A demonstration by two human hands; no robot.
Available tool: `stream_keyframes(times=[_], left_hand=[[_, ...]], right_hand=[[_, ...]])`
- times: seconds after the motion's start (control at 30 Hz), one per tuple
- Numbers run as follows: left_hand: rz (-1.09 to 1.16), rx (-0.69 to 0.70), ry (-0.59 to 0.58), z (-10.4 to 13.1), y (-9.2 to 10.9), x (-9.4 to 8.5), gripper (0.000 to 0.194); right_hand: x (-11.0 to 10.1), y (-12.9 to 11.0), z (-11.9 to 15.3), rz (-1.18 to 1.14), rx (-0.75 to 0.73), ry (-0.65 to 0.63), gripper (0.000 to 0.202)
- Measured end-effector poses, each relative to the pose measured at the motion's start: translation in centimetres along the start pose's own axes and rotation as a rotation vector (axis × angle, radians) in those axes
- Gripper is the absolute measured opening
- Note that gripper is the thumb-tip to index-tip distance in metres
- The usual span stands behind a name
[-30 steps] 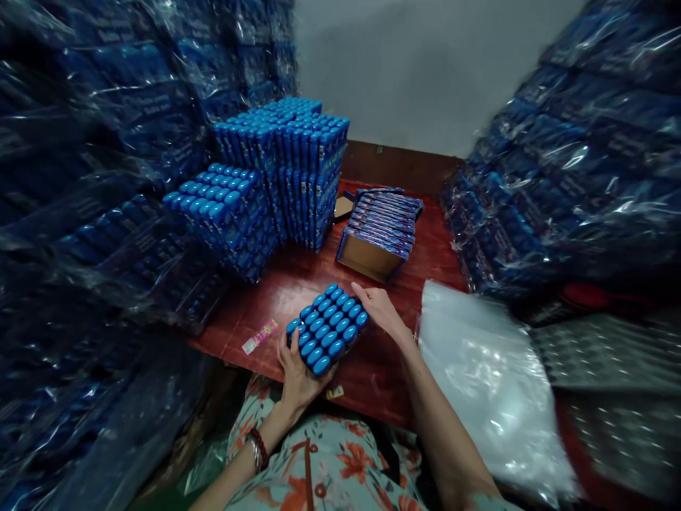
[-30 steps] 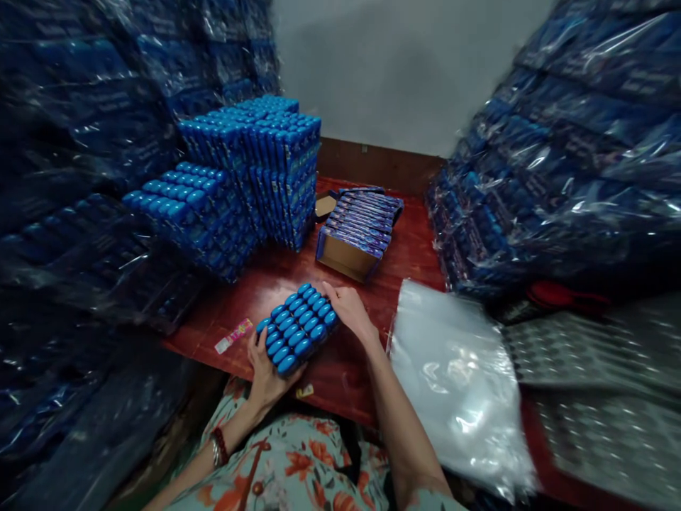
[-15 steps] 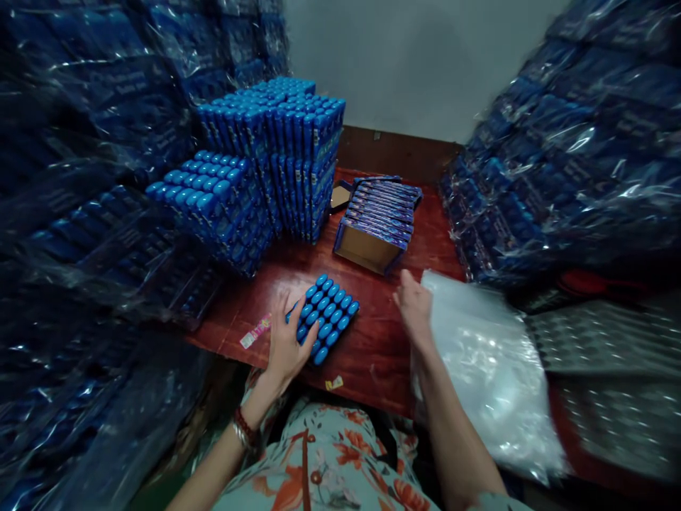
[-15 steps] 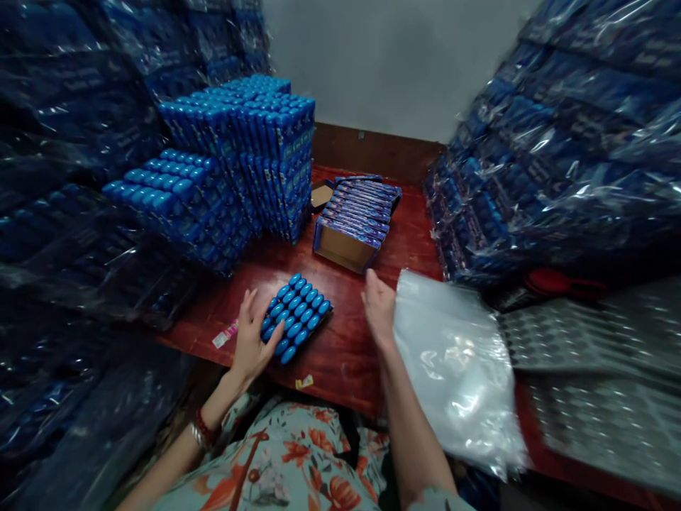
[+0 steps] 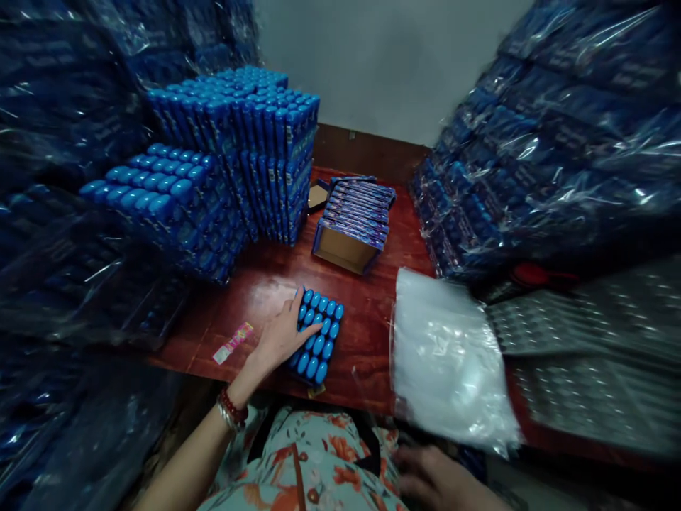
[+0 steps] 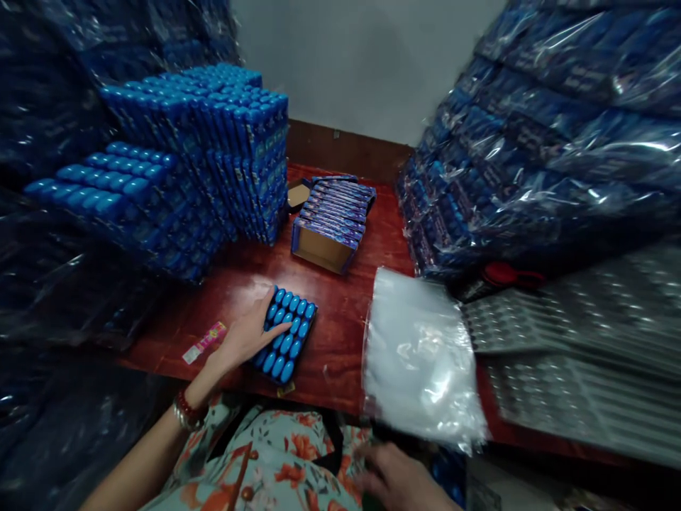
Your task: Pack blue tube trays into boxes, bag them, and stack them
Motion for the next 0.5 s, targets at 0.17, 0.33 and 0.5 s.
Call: stream_keyframes(times=[0.17, 0.33, 0.5], left_hand=[[0.333, 0.095, 0.041, -2.3, -1.5, -0.6, 0.073], [0.334, 0.191, 0.067, -2.7, -2.1, 0.0, 0.056], [0.312, 0.188, 0.122, -1.5, -1.9, 1.7, 0.054]], right_hand=[[-1.9, -2.5, -6.4, -0.295, -0.167, 0.4, 0.051], [1.9, -4.8, -15.4, -0.651, -0.37, 0.383, 0.072], [4.4, -6.4, -17.3, -0.678, -0.325, 0.411, 0.078]])
Point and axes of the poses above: each hand's wrist, its own z-axis away from the middle knuckle, its own x-axis out of the palm, y = z × x, the point moved 3 cm from there along -z, towards the middle knuckle, and after that the axes turned 13 degrees about -y, right-handed, at the moved point
